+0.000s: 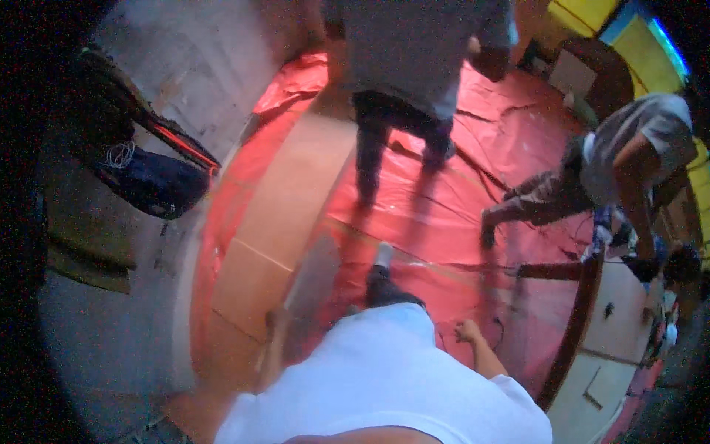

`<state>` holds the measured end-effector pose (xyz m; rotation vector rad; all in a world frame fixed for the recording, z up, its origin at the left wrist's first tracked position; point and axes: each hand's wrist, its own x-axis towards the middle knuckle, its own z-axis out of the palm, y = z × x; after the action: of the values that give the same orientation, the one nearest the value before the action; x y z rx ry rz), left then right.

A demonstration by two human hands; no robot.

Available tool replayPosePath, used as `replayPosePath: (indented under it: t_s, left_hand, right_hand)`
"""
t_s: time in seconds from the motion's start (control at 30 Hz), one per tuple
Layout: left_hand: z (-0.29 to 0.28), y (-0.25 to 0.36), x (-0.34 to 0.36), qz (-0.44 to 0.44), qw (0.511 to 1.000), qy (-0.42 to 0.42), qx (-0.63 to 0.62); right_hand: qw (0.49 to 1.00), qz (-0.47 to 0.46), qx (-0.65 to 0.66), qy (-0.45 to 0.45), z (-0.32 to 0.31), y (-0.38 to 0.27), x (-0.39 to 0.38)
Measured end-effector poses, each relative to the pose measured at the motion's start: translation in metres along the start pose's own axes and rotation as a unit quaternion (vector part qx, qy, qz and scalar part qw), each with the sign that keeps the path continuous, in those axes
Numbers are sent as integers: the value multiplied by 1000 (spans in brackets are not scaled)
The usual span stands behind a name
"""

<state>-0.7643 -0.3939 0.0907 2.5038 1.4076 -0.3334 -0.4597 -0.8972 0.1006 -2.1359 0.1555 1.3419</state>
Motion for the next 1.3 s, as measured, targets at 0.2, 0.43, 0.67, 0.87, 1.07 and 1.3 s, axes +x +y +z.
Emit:
replayPosePath:
  t_s: [0.2,0.43,0.67,0.87,1.07,1.3]
  left_hand:
    - [-120,78,52,-7,998,-42,-50]
    - [-210,145,134,85,996,-28,-13]
    - [-332,252,199,276,947,34,-159]
    - [-357,278,296,246,961,-42,-122]
    - [-337,283,453,297,944,-54,-131]
    - [-314,330,641,337,924,-100,-151]
  right_hand:
    - [951,-87,-297,-18,-48,10,125]
    - [878,-372,-274,120,-70,-225,210]
    - [780,-594,-149,132,-84,-511,147]
    - [837,-548,6,-7,-126,-582,198]
    - [768,-582,-237,125,-151,-661,160]
    - [756,-586,-249,151,-159,-761,170]
